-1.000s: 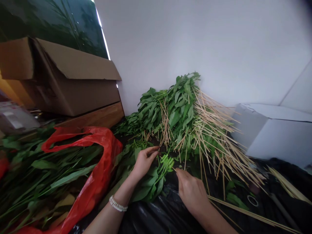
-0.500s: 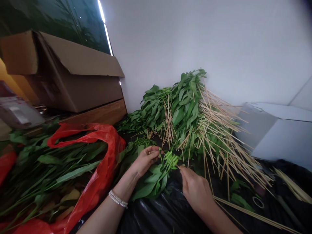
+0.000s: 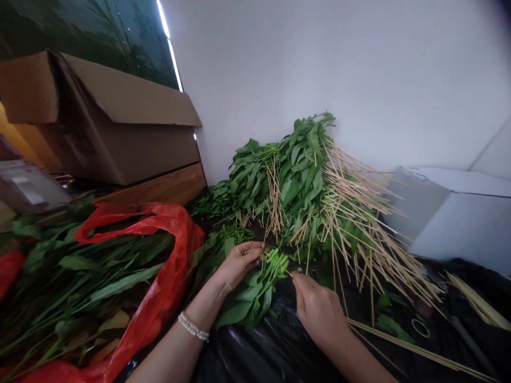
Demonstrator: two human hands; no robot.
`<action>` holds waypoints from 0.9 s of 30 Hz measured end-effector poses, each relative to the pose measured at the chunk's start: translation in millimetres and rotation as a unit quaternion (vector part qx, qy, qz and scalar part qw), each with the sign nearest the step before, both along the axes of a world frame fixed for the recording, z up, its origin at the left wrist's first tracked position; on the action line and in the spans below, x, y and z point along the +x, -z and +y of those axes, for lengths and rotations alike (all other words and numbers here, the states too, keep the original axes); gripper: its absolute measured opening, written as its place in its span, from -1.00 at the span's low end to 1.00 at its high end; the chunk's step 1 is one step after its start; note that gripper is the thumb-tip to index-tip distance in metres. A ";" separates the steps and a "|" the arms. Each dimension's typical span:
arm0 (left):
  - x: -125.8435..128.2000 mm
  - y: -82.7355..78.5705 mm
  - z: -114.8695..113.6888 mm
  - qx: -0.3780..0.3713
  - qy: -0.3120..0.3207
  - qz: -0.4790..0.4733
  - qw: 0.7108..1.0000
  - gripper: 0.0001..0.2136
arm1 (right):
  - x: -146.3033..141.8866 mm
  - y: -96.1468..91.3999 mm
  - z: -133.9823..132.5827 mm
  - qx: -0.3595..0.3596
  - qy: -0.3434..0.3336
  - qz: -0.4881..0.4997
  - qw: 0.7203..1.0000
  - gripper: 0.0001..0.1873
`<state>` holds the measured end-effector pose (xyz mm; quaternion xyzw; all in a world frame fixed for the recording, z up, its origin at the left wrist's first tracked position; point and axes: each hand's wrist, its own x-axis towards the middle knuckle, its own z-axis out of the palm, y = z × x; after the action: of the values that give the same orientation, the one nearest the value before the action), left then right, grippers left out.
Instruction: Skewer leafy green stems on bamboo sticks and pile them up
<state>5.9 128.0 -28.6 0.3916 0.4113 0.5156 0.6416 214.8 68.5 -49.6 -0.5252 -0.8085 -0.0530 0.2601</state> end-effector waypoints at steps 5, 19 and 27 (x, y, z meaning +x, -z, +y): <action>-0.4 1.9 -0.4 0.004 0.006 0.011 1.000 -0.70 | 0.3 0.1 0.2 -0.012 -0.004 -0.003 1.000 -0.67; -1.0 -1.9 -1.2 0.009 -0.009 0.025 1.000 -0.67 | 0.1 -0.3 -0.5 -0.006 0.000 -0.001 1.000 -0.66; -1.2 -1.1 -1.3 0.014 -0.037 0.058 0.998 -0.68 | -0.4 -1.8 -0.9 -0.003 -0.007 0.000 1.000 -0.64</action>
<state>4.7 126.7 -27.4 0.4146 0.4545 0.5211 0.5916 214.4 67.6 -47.7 -0.5205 -0.8122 -0.0493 0.2588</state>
